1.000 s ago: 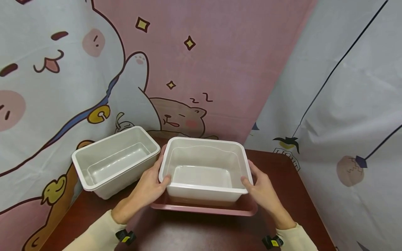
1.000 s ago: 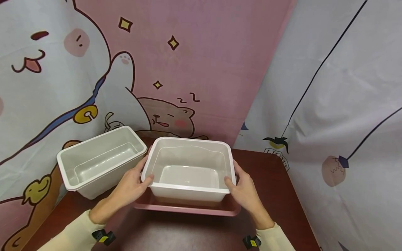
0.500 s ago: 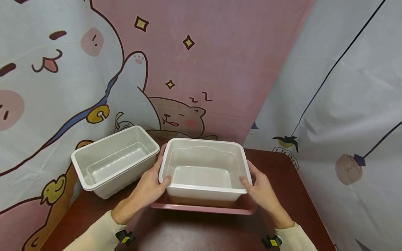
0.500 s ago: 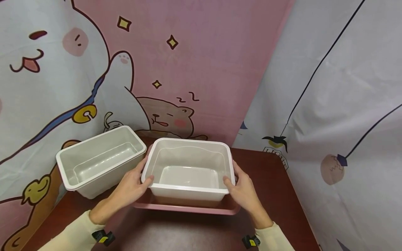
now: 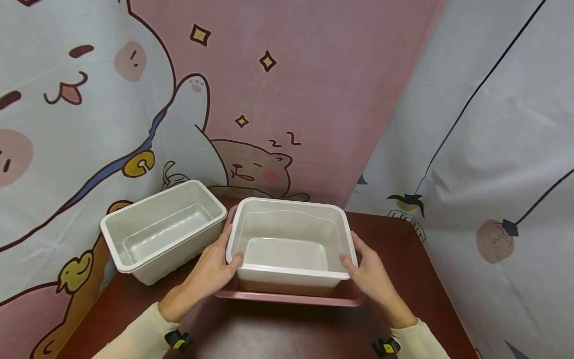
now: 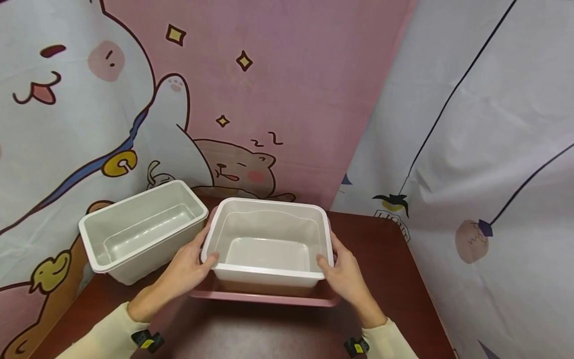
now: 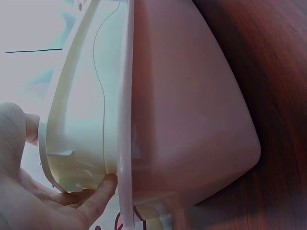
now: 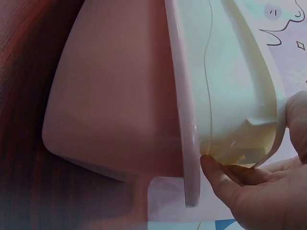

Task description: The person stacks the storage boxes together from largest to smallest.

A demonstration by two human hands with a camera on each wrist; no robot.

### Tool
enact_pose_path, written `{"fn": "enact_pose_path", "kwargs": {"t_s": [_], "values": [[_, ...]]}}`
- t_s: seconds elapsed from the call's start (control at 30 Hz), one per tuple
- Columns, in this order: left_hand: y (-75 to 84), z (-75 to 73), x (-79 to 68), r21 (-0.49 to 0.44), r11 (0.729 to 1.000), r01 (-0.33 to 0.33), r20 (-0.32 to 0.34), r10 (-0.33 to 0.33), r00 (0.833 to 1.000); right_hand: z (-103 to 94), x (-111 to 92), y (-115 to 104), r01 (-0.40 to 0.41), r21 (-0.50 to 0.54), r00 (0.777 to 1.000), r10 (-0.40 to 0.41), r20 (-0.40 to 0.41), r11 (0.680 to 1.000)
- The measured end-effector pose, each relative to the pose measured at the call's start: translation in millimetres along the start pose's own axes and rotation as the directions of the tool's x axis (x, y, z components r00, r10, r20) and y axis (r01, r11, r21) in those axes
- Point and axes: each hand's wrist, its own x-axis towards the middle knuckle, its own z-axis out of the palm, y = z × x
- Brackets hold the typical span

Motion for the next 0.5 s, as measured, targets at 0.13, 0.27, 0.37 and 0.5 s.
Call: {"fn": "enact_pose_path", "kwargs": {"t_s": [0.13, 0.27, 0.37, 0.5], "values": [[-0.5, 0.7, -0.9, 0.001, 1.0, -0.004, -0.004, 0.004, 1.0, 0.6, -0.8, 0.1, -0.005, 0.001, 1.0, 0.005, 0.002, 1.0], [-0.1, 1.0, -1.0, -0.01, 1.0, -0.01, -0.001, 0.01, 1.0, 0.3, -1.6, -0.7, -0.008, 0.005, 1.0, 0.008, 0.006, 1.0], [0.4, 0.8, -1.2, -0.019, 1.0, -0.006, 0.009, 0.007, 1.0, 0.2, -1.3, -0.6, -0.004, 0.004, 1.0, 0.004, 0.007, 1.0], [0.6, 0.8, -1.7, -0.016, 1.0, -0.002, 0.013, 0.002, 1.0, 0.1, -0.8, -0.5, 0.002, -0.005, 1.0, -0.002, 0.005, 1.0]]}}
